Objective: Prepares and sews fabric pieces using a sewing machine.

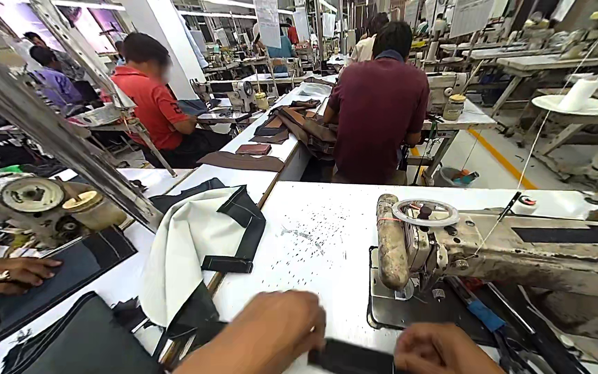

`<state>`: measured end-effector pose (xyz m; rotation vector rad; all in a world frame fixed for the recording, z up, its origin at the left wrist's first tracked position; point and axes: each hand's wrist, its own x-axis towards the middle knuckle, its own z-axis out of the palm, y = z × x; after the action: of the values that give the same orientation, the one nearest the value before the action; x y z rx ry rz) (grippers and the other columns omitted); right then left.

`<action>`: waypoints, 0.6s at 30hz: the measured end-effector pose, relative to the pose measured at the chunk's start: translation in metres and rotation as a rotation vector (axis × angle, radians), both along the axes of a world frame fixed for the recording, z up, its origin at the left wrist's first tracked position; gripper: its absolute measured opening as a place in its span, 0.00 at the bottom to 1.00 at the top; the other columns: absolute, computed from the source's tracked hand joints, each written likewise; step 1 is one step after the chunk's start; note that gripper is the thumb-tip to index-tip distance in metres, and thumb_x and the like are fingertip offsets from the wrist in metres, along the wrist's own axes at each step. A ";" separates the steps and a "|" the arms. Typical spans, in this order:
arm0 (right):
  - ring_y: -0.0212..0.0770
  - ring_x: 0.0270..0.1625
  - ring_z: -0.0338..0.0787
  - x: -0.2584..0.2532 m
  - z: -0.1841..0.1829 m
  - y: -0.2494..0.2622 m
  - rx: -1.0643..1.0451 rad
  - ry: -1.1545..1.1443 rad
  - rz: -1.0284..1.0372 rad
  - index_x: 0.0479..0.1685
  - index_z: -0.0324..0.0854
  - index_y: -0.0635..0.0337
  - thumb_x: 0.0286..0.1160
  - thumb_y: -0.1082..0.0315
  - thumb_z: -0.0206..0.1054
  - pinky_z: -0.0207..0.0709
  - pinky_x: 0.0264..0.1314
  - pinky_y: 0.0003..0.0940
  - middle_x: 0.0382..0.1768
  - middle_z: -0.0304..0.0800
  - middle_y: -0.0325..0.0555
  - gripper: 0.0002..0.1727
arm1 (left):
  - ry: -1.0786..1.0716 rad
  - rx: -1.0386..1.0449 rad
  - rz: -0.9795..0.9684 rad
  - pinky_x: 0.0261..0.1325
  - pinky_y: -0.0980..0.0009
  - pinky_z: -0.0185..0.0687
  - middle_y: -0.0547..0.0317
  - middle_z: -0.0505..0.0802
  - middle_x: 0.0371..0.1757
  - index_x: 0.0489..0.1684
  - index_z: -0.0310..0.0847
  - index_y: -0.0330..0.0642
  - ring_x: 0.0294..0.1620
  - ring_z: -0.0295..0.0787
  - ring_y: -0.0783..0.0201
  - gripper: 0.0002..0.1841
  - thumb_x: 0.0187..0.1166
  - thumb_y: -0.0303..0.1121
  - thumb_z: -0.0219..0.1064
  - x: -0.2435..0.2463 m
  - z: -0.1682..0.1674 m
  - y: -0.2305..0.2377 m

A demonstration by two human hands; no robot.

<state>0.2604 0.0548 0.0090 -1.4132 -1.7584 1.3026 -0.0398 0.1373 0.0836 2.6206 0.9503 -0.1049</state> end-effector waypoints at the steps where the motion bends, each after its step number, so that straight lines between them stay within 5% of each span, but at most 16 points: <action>1: 0.40 0.32 0.92 0.009 -0.025 0.020 -0.012 -0.106 -0.056 0.46 0.91 0.59 0.78 0.57 0.72 0.86 0.41 0.44 0.32 0.95 0.44 0.13 | 0.029 -0.049 0.022 0.43 0.42 0.86 0.49 0.92 0.43 0.42 0.90 0.43 0.44 0.92 0.46 0.13 0.84 0.43 0.67 0.017 -0.035 0.023; 3: 0.42 0.40 0.94 0.024 -0.060 0.049 -0.021 -0.317 -0.171 0.45 0.92 0.54 0.75 0.51 0.74 0.85 0.51 0.50 0.35 0.95 0.42 0.16 | 0.055 -0.110 0.073 0.51 0.40 0.85 0.47 0.92 0.50 0.48 0.90 0.42 0.52 0.91 0.45 0.15 0.86 0.44 0.64 0.044 -0.093 0.055; 6: 0.43 0.46 0.91 0.037 -0.086 0.070 0.045 -0.441 -0.329 0.41 0.91 0.53 0.67 0.45 0.77 0.81 0.58 0.51 0.37 0.93 0.41 0.20 | -0.028 -0.021 0.108 0.45 0.45 0.86 0.50 0.92 0.48 0.49 0.89 0.44 0.48 0.92 0.48 0.16 0.87 0.45 0.61 0.059 -0.137 0.073; 8: 0.41 0.51 0.91 0.040 -0.091 0.073 0.092 -0.381 -0.408 0.45 0.89 0.56 0.62 0.46 0.81 0.82 0.64 0.48 0.42 0.93 0.41 0.24 | -0.153 0.135 0.059 0.38 0.49 0.87 0.51 0.93 0.43 0.48 0.87 0.45 0.42 0.94 0.49 0.12 0.85 0.42 0.64 0.059 -0.149 0.077; 10: 0.46 0.56 0.91 0.038 -0.087 0.071 0.160 -0.384 -0.425 0.50 0.89 0.61 0.63 0.49 0.80 0.80 0.67 0.52 0.47 0.94 0.48 0.25 | -0.340 0.325 -0.091 0.43 0.57 0.90 0.55 0.92 0.42 0.50 0.87 0.48 0.43 0.92 0.54 0.07 0.82 0.34 0.67 0.056 -0.158 0.081; 12: 0.53 0.64 0.89 0.037 -0.073 0.068 0.148 -0.427 -0.393 0.55 0.88 0.66 0.68 0.50 0.76 0.76 0.73 0.55 0.55 0.93 0.58 0.27 | -0.455 0.379 -0.278 0.59 0.62 0.89 0.54 0.92 0.53 0.58 0.87 0.46 0.56 0.91 0.56 0.13 0.83 0.25 0.62 0.059 -0.154 0.077; 14: 0.55 0.72 0.84 0.035 -0.055 0.069 0.034 -0.467 -0.350 0.62 0.86 0.68 0.74 0.49 0.72 0.68 0.80 0.51 0.63 0.89 0.63 0.30 | -0.458 0.397 -0.411 0.62 0.65 0.87 0.54 0.92 0.62 0.63 0.83 0.43 0.60 0.91 0.58 0.14 0.86 0.24 0.58 0.067 -0.155 0.068; 18: 0.60 0.73 0.84 0.036 -0.051 0.068 0.010 -0.579 -0.327 0.64 0.85 0.70 0.77 0.44 0.68 0.68 0.79 0.55 0.64 0.88 0.66 0.34 | -0.362 0.384 -0.276 0.58 0.61 0.87 0.58 0.92 0.62 0.65 0.85 0.45 0.60 0.91 0.59 0.16 0.87 0.25 0.56 0.082 -0.167 0.045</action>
<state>0.2962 0.1230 -0.0419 -2.1160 -1.7543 0.7530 0.0421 0.1824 -0.0831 2.9580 0.5209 0.5159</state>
